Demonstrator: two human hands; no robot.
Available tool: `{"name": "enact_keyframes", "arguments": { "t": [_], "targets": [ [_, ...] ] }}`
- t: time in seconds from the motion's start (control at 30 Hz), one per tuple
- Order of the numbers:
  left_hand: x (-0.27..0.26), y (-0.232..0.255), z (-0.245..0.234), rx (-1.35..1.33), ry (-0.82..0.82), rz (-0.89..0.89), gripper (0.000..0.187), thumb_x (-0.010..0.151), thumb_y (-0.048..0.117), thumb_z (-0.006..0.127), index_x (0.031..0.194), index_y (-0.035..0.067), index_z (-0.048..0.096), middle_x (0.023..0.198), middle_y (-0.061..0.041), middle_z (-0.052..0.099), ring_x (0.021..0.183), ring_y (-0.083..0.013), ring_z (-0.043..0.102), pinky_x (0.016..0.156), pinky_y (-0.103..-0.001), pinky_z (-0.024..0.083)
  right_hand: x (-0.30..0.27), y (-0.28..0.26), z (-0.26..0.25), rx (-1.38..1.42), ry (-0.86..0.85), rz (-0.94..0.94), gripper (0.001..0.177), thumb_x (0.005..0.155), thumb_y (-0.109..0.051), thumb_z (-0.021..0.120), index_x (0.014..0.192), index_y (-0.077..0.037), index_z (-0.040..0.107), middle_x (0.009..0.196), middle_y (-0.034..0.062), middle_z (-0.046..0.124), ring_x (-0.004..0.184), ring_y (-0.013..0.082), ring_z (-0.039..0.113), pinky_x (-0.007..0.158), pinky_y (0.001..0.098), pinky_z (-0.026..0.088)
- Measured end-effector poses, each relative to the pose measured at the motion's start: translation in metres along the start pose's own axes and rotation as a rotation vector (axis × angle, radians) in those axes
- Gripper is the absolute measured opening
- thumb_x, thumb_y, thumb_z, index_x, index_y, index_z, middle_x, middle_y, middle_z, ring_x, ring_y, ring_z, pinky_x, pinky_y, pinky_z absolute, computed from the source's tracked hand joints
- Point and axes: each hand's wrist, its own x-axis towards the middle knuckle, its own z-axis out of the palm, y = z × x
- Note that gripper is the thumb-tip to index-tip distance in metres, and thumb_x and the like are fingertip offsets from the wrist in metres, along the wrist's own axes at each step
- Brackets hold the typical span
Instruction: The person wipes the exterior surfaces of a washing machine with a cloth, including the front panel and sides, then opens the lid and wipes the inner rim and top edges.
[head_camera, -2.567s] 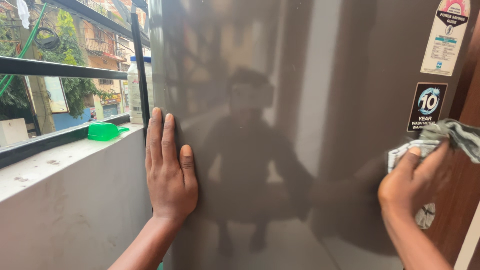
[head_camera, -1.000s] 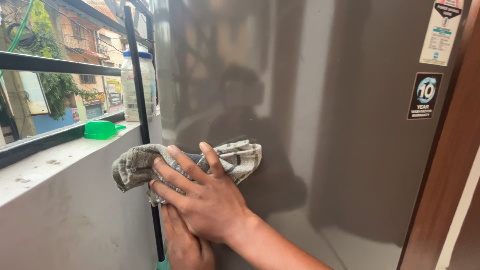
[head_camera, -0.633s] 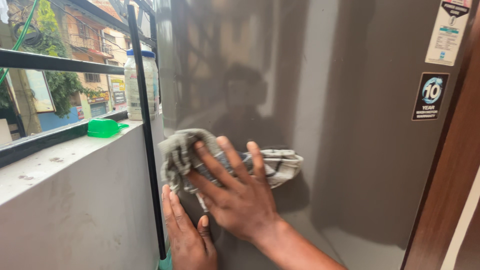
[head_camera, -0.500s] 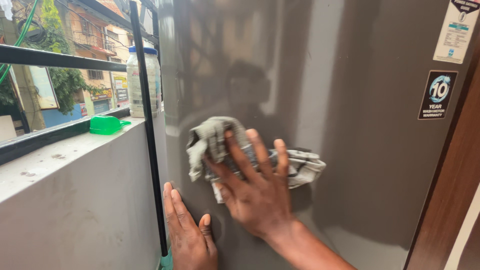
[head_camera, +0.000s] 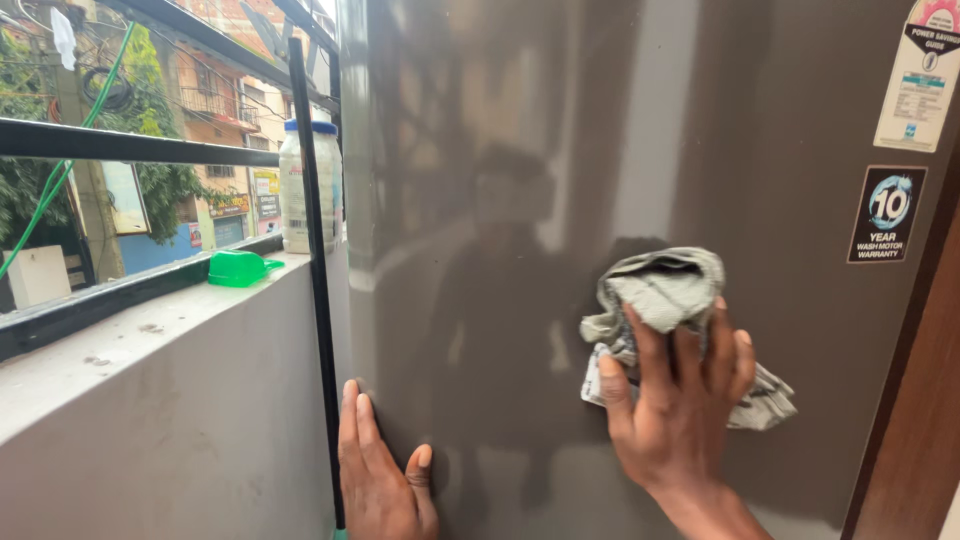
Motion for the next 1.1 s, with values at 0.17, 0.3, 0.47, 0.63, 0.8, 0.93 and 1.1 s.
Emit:
{"name": "enact_keyframes", "arguments": {
  "t": [0.17, 0.3, 0.47, 0.63, 0.8, 0.93, 1.1],
  "targets": [
    [0.002, -0.003, -0.009, 0.037, -0.094, -0.016, 0.072, 0.101, 0.044, 0.038, 0.153, -0.005, 0.029, 0.156, -0.029, 0.03, 0.139, -0.0436, 0.04, 0.111, -0.055, 0.037, -0.006, 0.038, -0.002, -0.007, 0.054, 0.107, 0.06, 0.106, -0.046, 0.045, 0.153, -0.01, 0.046, 0.152, 0.0206, 0.044, 0.151, 0.0462, 0.028, 0.12, 0.0685, 0.015],
    [0.005, -0.002, -0.012, 0.081, -0.132, -0.023, 0.069, 0.1, 0.041, 0.04, 0.153, -0.002, 0.029, 0.155, -0.027, 0.029, 0.139, -0.0424, 0.039, 0.11, -0.055, 0.036, -0.014, 0.076, 0.0, -0.045, 0.1, 0.176, 0.063, 0.108, -0.042, 0.042, 0.159, -0.006, 0.037, 0.163, 0.0276, 0.033, 0.153, 0.0508, 0.023, 0.12, 0.0708, 0.014],
    [0.002, 0.002, -0.012, 0.086, -0.161, -0.072, 0.068, 0.1, 0.037, 0.043, 0.153, -0.003, 0.028, 0.156, -0.026, 0.028, 0.139, -0.0425, 0.038, 0.11, -0.054, 0.037, -0.028, 0.113, -0.008, -0.067, 0.084, 0.251, 0.066, 0.11, -0.04, 0.04, 0.163, -0.001, 0.03, 0.166, 0.0297, 0.028, 0.154, 0.0548, 0.022, 0.123, 0.0718, 0.014],
    [0.012, 0.009, -0.019, -0.045, -0.13, -0.071, 0.07, 0.097, 0.033, 0.052, 0.153, -0.002, 0.029, 0.158, -0.024, 0.027, 0.14, -0.0433, 0.037, 0.112, -0.052, 0.036, -0.044, 0.14, -0.012, -0.04, 0.076, 0.302, 0.07, 0.112, -0.039, 0.039, 0.165, 0.004, 0.027, 0.164, 0.0336, 0.027, 0.153, 0.0535, 0.022, 0.123, 0.0689, 0.016],
    [0.03, 0.011, -0.044, -0.256, -0.154, -0.081, 0.083, 0.088, 0.029, 0.066, 0.154, -0.001, 0.026, 0.162, -0.021, 0.024, 0.149, -0.0405, 0.03, 0.117, -0.049, 0.031, -0.059, 0.158, -0.015, 0.034, 0.077, 0.486, 0.061, 0.114, -0.031, 0.039, 0.166, 0.0, 0.027, 0.156, 0.0226, 0.039, 0.141, 0.0383, 0.041, 0.119, 0.0528, 0.03],
    [0.039, 0.018, -0.048, -0.284, -0.279, -0.181, 0.086, 0.088, 0.025, 0.068, 0.157, 0.002, 0.022, 0.166, -0.019, 0.018, 0.153, -0.0361, 0.023, 0.118, -0.047, 0.027, -0.063, 0.162, -0.014, 0.432, 0.156, 0.673, 0.062, 0.115, -0.026, 0.036, 0.167, 0.0, 0.015, 0.16, 0.0248, 0.035, 0.141, 0.036, 0.046, 0.115, 0.047, 0.039],
    [0.037, 0.03, -0.039, -0.305, -0.249, -0.22, 0.09, 0.088, 0.021, 0.067, 0.158, 0.001, 0.014, 0.168, -0.019, 0.011, 0.156, -0.0351, 0.015, 0.122, -0.047, 0.02, -0.047, 0.146, -0.022, 0.391, 0.088, 0.891, 0.062, 0.112, -0.027, 0.032, 0.168, -0.008, 0.012, 0.163, 0.0219, 0.033, 0.144, 0.0345, 0.043, 0.115, 0.0466, 0.038]
  ]
}}
